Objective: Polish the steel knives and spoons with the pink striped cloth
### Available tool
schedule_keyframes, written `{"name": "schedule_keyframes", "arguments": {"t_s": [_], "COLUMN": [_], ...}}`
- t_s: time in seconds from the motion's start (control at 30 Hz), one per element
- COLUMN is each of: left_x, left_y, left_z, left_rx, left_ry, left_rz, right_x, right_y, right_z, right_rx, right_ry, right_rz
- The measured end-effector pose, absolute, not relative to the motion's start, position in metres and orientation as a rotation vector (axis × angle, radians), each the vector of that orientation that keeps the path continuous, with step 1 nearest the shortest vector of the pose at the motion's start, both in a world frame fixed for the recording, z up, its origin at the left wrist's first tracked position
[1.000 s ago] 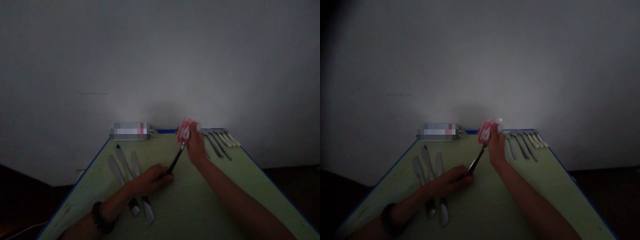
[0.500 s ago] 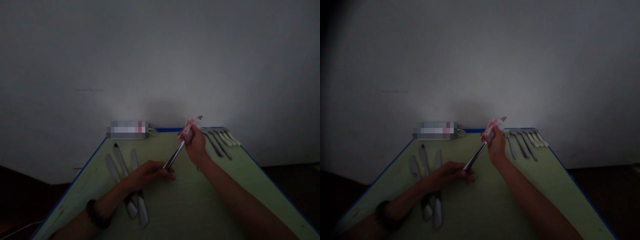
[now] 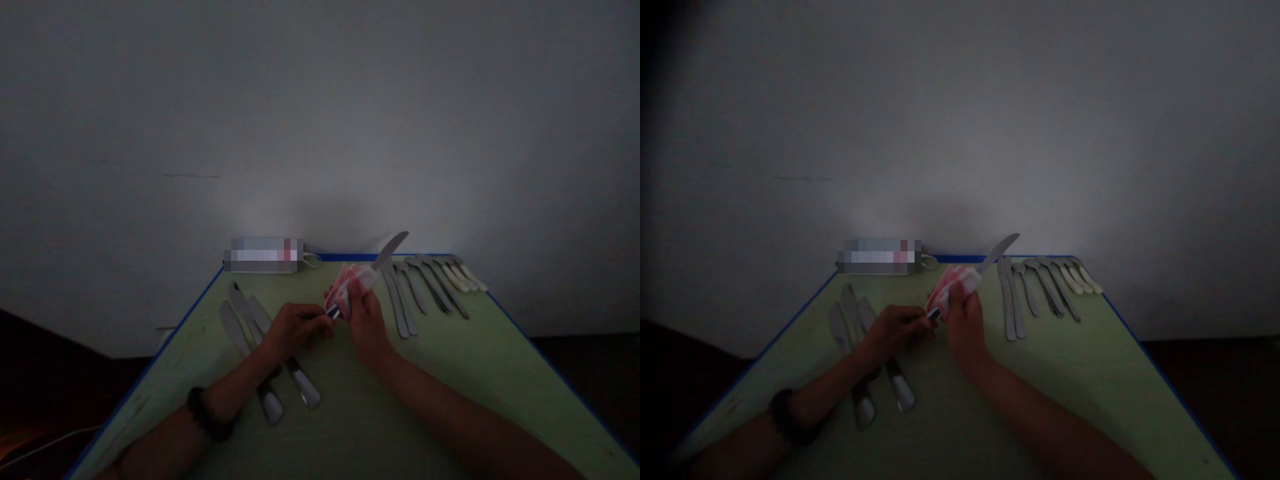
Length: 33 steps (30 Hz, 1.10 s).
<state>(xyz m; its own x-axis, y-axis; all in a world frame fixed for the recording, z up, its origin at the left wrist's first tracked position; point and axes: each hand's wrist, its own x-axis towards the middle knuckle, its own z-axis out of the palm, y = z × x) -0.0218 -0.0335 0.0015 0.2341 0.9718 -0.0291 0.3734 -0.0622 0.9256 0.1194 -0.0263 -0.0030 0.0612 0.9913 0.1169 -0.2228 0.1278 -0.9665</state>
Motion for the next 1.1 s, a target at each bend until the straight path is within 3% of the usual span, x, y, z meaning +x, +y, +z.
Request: {"name": "schedule_keyframes", "arguments": {"t_s": [1.1], "left_x": [-0.019], "left_y": [-0.036], "left_z": [-0.001], "left_rx": [1.65], "left_ry": [1.196], "left_rz": [0.632], "right_x": [0.121], "right_y": [-0.031], "right_z": [-0.003], "right_rx": [-1.179], "right_ry": [-1.003], "right_rz": [1.12]}}
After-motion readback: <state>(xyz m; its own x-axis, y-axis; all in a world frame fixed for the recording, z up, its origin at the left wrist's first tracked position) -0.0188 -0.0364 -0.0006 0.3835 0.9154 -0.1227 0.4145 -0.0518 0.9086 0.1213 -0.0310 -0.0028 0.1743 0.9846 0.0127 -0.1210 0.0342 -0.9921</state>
